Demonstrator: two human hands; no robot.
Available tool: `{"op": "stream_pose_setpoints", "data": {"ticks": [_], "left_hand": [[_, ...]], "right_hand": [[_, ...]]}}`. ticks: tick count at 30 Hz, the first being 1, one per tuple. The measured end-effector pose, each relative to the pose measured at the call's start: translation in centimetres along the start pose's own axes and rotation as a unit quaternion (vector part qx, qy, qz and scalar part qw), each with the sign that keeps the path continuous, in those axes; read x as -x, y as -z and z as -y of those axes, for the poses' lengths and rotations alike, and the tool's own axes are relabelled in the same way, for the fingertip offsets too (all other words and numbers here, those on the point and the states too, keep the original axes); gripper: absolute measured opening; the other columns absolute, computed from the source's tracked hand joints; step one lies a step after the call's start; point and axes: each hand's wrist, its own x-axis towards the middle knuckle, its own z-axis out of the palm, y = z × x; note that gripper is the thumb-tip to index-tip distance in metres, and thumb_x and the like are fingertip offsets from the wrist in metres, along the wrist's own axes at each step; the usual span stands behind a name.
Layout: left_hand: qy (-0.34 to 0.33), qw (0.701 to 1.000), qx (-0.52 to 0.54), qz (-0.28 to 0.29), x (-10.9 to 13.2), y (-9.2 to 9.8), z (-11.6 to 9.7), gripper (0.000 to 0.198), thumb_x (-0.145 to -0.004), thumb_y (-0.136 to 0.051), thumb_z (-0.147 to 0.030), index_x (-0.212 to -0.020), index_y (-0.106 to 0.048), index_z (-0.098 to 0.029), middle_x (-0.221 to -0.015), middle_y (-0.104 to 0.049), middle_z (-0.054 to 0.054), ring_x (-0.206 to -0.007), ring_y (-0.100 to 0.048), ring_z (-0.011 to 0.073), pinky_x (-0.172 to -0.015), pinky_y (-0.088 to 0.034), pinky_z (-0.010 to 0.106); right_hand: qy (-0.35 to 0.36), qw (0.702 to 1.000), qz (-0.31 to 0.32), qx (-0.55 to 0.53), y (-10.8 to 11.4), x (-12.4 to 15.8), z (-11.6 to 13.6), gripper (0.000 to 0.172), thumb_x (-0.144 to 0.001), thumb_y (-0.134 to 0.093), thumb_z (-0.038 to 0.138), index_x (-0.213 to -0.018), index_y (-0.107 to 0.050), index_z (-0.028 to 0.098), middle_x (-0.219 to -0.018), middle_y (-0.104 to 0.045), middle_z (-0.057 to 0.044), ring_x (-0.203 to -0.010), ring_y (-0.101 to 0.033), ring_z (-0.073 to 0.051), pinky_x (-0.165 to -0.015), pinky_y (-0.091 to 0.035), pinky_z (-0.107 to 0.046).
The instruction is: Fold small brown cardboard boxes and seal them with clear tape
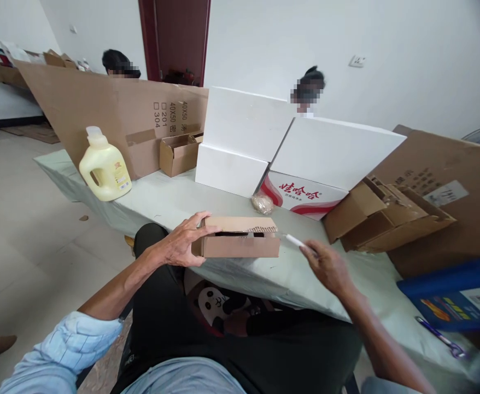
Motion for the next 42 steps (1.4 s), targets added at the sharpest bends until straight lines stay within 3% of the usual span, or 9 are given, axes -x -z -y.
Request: {"op": "stream_pose_setpoints", "data": {"ticks": [4, 7, 16, 20, 25, 30, 33, 38, 42], "left_hand": [[0.023, 0.999, -0.011, 0.03, -0.1, 0.3, 0.1, 0.106, -0.072, -0.094, -0.028, -0.164, -0.042, -0.031, -0.171, -0.034, 0.02, -0.153, -0.047, 0.0439, -0.12, -0.048, 0.062], [0.011, 1.0, 0.013, 0.026, -0.4, 0.7, 0.0, 0.112, -0.072, -0.097, -0.043, -0.167, -0.038, -0.028, -0.169, -0.04, 0.02, -0.155, -0.045, 0.0432, -0.123, -0.046, 0.061], [-0.002, 0.999, 0.011, -0.045, -1.7, -0.4, 0.2, 0.04, -0.101, -0.068, -0.031, -0.139, -0.068, -0.022, -0.136, -0.073, 0.014, -0.124, -0.071, 0.0286, -0.109, -0.058, 0.044], [0.028, 0.998, 0.023, -0.058, -2.3, 0.0, 0.2, 0.03, -0.102, -0.063, -0.03, -0.127, -0.076, -0.022, -0.123, -0.079, 0.01, -0.111, -0.075, 0.0264, -0.098, -0.059, 0.038], [0.085, 0.992, 0.068, -0.065, -5.0, 1.5, -0.2, 0.025, -0.1, -0.063, -0.038, -0.098, -0.083, -0.022, -0.102, -0.082, 0.006, -0.095, -0.076, 0.0231, -0.086, -0.056, 0.032], [0.17, 0.975, 0.138, -0.046, -7.7, 2.8, 0.5, 0.042, -0.092, -0.067, -0.05, -0.067, -0.069, -0.017, -0.064, -0.064, -0.002, -0.063, -0.059, 0.0152, -0.059, -0.041, 0.025], [0.175, 0.965, 0.189, -0.051, -8.4, 2.9, 1.2, 0.04, -0.087, -0.072, -0.052, -0.075, -0.073, -0.014, -0.068, -0.066, 0.0, -0.064, -0.06, 0.0158, -0.058, -0.043, 0.025], [0.061, 0.964, 0.133, -0.223, -8.0, 2.5, 2.0, 0.02, -0.089, -0.071, -0.038, -0.09, -0.072, -0.018, -0.096, -0.078, 0.006, -0.087, -0.071, 0.0189, -0.077, -0.056, 0.029], [-0.056, 0.99, 0.015, -0.126, -7.3, 3.1, 2.1, 0.027, -0.101, -0.054, -0.024, -0.092, -0.079, -0.02, -0.124, -0.075, 0.012, -0.11, -0.072, 0.0226, -0.097, -0.057, 0.037]], "right_hand": [[-0.018, 0.997, -0.076, -0.006, -5.5, 3.6, -2.2, 0.058, -0.106, -0.043, 0.07, -0.08, -0.068, 0.025, -0.074, -0.071, -0.008, -0.067, -0.064, -0.026, -0.06, -0.05, -0.037], [-0.026, 0.994, -0.103, -0.033, -6.9, 3.7, -1.0, 0.048, -0.108, -0.045, 0.061, -0.093, -0.071, 0.024, -0.085, -0.072, -0.01, -0.077, -0.068, -0.027, -0.066, -0.057, -0.039], [0.051, 0.968, -0.142, -0.203, -5.2, 1.2, 10.5, 0.023, -0.109, -0.052, 0.035, -0.119, -0.07, 0.025, -0.115, -0.07, -0.013, -0.107, -0.069, -0.029, -0.093, -0.059, -0.047], [-0.004, 0.96, -0.167, -0.225, -4.5, 1.8, 11.5, 0.03, -0.112, -0.045, 0.037, -0.119, -0.072, 0.025, -0.113, -0.07, -0.013, -0.105, -0.069, -0.029, -0.092, -0.058, -0.048], [0.031, 0.962, -0.092, -0.257, -3.4, 1.2, 12.0, 0.03, -0.106, -0.06, 0.046, -0.126, -0.07, 0.026, -0.117, -0.075, -0.012, -0.106, -0.068, -0.03, -0.091, -0.058, -0.048], [-0.036, 0.954, -0.062, -0.291, -3.2, -1.2, 11.9, 0.027, -0.101, -0.065, 0.049, -0.109, -0.073, 0.025, -0.094, -0.074, -0.005, -0.083, -0.063, -0.023, -0.081, -0.056, -0.038], [-0.064, 0.946, -0.047, -0.313, -2.9, -2.5, 11.4, 0.029, -0.1, -0.061, 0.05, -0.093, -0.071, 0.023, -0.081, -0.065, -0.002, -0.076, -0.058, -0.019, -0.074, -0.052, -0.033], [-0.077, 0.943, -0.03, -0.321, -2.7, -3.7, 11.1, 0.031, -0.097, -0.062, 0.051, -0.087, -0.068, 0.022, -0.074, -0.059, 0.0, -0.07, -0.052, -0.017, -0.067, -0.047, -0.031], [-0.071, 0.947, -0.023, -0.313, -2.9, -3.9, 11.2, 0.028, -0.098, -0.06, 0.047, -0.088, -0.068, 0.022, -0.074, -0.06, 0.0, -0.07, -0.054, -0.018, -0.067, -0.048, -0.031]]}}
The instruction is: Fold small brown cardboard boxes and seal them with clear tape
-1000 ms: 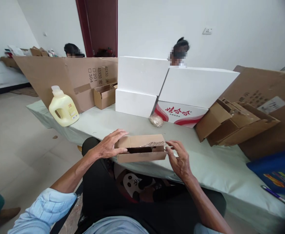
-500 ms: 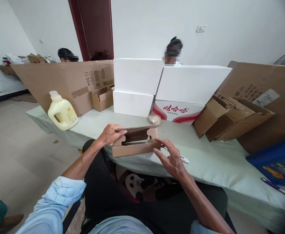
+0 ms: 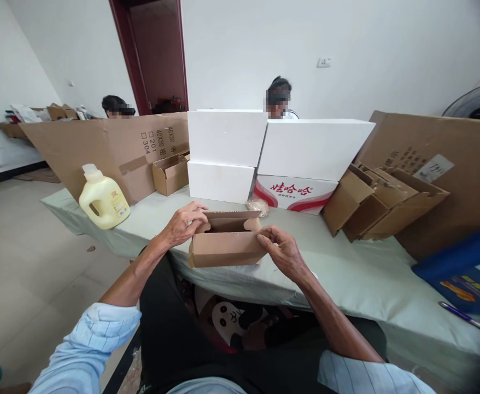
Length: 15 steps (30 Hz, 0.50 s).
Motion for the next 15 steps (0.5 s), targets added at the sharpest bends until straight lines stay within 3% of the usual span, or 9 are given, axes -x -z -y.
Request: {"op": "stream_pose_setpoints", "data": {"ticks": [3, 6, 8, 12, 15], "left_hand": [[0.01, 0.99, -0.082, 0.113, -0.1, 0.9, -0.3, 0.033, -0.103, -0.052, -0.024, -0.116, -0.083, -0.024, -0.143, -0.065, 0.011, -0.111, -0.072, 0.023, -0.099, -0.058, 0.037], [0.048, 0.968, -0.146, 0.2, -0.6, 1.6, -1.3, 0.039, -0.103, -0.055, -0.035, -0.135, -0.077, -0.029, -0.144, -0.062, 0.008, -0.108, -0.072, 0.0225, -0.096, -0.057, 0.034], [0.071, 0.945, -0.181, 0.262, -1.2, 1.9, -2.2, 0.043, -0.102, -0.056, -0.041, -0.139, -0.074, -0.031, -0.14, -0.062, 0.007, -0.109, -0.071, 0.0235, -0.096, -0.056, 0.034], [0.101, 0.893, -0.24, 0.367, -2.3, 2.3, -3.4, 0.046, -0.094, -0.061, -0.035, -0.139, -0.072, -0.031, -0.131, -0.063, 0.007, -0.113, -0.068, 0.0274, -0.094, -0.053, 0.035], [0.087, 0.883, -0.233, 0.398, -2.7, 2.6, -3.0, 0.052, -0.082, -0.07, -0.028, -0.134, -0.07, -0.03, -0.13, -0.062, 0.006, -0.107, -0.068, 0.0269, -0.083, -0.051, 0.033]], "right_hand": [[0.038, 0.998, 0.033, 0.04, 0.3, -0.3, 0.0, 0.024, -0.102, -0.056, 0.041, -0.094, -0.069, 0.022, -0.082, -0.068, -0.001, -0.075, -0.06, -0.019, -0.071, -0.051, -0.032], [0.132, 0.979, 0.12, 0.096, 0.8, -0.9, 0.1, 0.021, -0.106, -0.056, 0.036, -0.115, -0.071, 0.024, -0.115, -0.078, -0.007, -0.103, -0.071, -0.024, -0.09, -0.056, -0.037], [0.188, 0.951, 0.182, 0.166, 1.1, -1.4, 0.3, 0.024, -0.107, -0.057, 0.032, -0.126, -0.069, 0.025, -0.13, -0.076, -0.01, -0.118, -0.07, -0.028, -0.099, -0.055, -0.041], [0.221, 0.877, 0.28, 0.323, 0.6, -2.5, 1.1, 0.023, -0.101, -0.068, 0.026, -0.123, -0.069, 0.02, -0.117, -0.075, -0.012, -0.101, -0.071, -0.027, -0.086, -0.054, -0.038], [0.247, 0.85, 0.277, 0.374, 0.1, -2.9, 1.2, 0.03, -0.093, -0.08, 0.028, -0.12, -0.069, 0.019, -0.119, -0.07, -0.013, -0.102, -0.068, -0.028, -0.08, -0.051, -0.035]]}}
